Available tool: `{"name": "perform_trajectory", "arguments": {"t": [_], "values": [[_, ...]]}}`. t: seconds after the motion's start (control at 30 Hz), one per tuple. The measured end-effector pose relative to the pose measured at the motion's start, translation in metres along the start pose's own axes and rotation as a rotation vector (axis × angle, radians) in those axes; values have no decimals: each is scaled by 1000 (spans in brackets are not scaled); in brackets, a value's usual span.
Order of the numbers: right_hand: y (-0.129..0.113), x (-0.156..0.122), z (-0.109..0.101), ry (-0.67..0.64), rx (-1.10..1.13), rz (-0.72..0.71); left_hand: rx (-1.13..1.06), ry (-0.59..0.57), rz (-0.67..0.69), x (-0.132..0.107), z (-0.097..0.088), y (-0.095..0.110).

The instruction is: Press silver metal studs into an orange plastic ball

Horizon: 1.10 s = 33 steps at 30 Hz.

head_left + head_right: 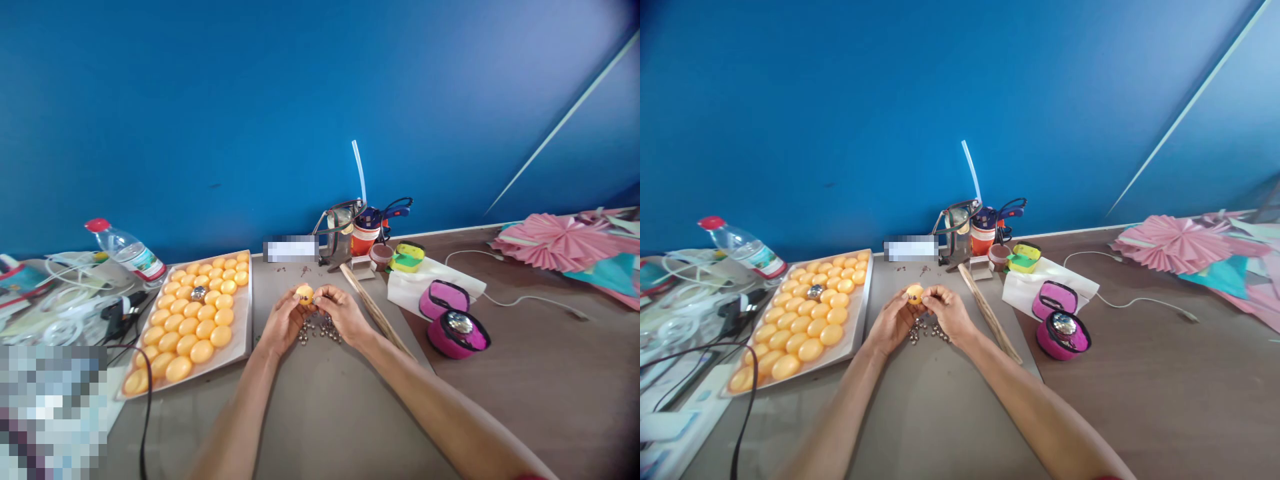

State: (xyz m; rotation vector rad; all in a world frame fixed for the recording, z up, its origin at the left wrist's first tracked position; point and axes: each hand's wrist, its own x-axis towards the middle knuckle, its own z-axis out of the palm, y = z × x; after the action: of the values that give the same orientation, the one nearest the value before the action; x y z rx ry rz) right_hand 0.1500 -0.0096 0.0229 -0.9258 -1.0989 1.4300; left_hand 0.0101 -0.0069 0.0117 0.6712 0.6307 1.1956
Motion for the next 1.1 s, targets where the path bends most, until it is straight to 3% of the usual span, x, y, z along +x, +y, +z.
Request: {"name": "perform_trajectory", "arguments": {"t": [1.1], "values": [[-1,-1,1,-4,-87,5,25,-41,1,0,0,-1]]}}
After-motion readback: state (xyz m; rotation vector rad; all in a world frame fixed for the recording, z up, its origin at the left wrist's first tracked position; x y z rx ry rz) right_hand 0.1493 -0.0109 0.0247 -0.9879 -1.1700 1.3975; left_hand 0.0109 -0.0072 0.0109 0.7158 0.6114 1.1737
